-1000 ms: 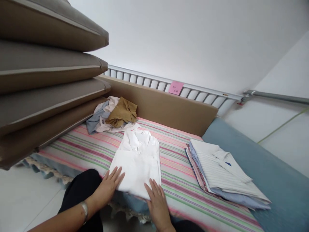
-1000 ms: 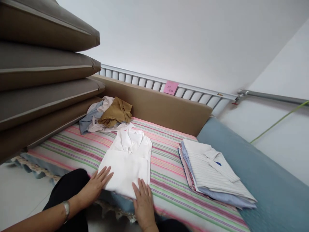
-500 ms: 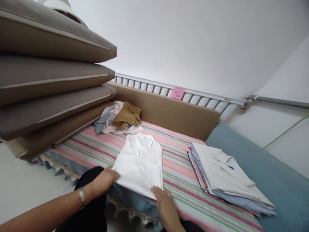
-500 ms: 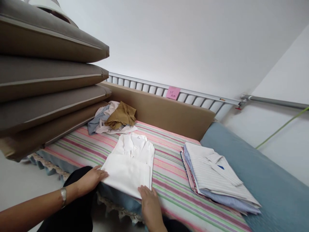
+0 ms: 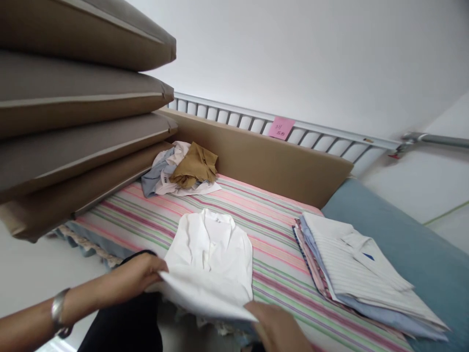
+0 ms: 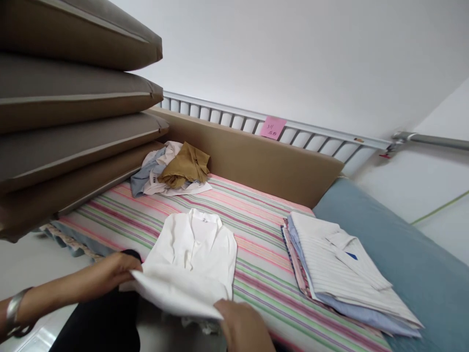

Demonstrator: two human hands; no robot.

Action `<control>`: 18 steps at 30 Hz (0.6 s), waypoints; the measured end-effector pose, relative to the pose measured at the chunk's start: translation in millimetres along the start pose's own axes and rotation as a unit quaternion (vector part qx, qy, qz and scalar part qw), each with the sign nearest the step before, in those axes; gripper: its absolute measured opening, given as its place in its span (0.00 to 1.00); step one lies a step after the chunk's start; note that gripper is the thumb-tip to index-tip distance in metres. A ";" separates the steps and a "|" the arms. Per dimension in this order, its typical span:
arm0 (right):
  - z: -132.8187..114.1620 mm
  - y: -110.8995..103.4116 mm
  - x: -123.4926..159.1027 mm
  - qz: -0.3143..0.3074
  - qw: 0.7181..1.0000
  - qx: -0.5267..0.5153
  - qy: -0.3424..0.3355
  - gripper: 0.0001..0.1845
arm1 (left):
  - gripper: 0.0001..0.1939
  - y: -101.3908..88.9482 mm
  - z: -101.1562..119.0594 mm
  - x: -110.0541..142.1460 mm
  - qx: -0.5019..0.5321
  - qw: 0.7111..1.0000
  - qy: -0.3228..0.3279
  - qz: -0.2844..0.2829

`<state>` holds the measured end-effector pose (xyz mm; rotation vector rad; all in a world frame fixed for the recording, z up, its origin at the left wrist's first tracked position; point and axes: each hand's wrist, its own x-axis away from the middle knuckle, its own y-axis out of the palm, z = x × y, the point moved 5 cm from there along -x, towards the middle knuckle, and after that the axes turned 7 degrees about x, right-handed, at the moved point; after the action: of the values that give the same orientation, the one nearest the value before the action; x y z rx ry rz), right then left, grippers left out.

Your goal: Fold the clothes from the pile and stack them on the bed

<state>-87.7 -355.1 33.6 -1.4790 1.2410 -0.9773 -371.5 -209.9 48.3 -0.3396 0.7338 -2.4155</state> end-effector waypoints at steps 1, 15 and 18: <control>4.6 -15.1 -14.6 -0.013 0.999 -0.034 0.020 0.15 | 0.13 -11.6 -2.6 -14.5 0.025 1.000 -0.009 -0.005; 177.1 8.1 -260.2 -0.046 0.945 -0.146 0.290 0.16 | 0.11 -74.7 -131.7 -270.6 0.042 0.970 -0.223 0.086; 192.8 24.8 -266.4 -0.072 0.935 -0.172 0.300 0.21 | 0.11 -71.6 -151.7 -280.9 0.027 0.968 -0.242 0.058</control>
<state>45.8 -62.2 -38.4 -1.6121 1.8329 -1.4349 -240.5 71.9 -54.0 -0.8050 0.4505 -2.1111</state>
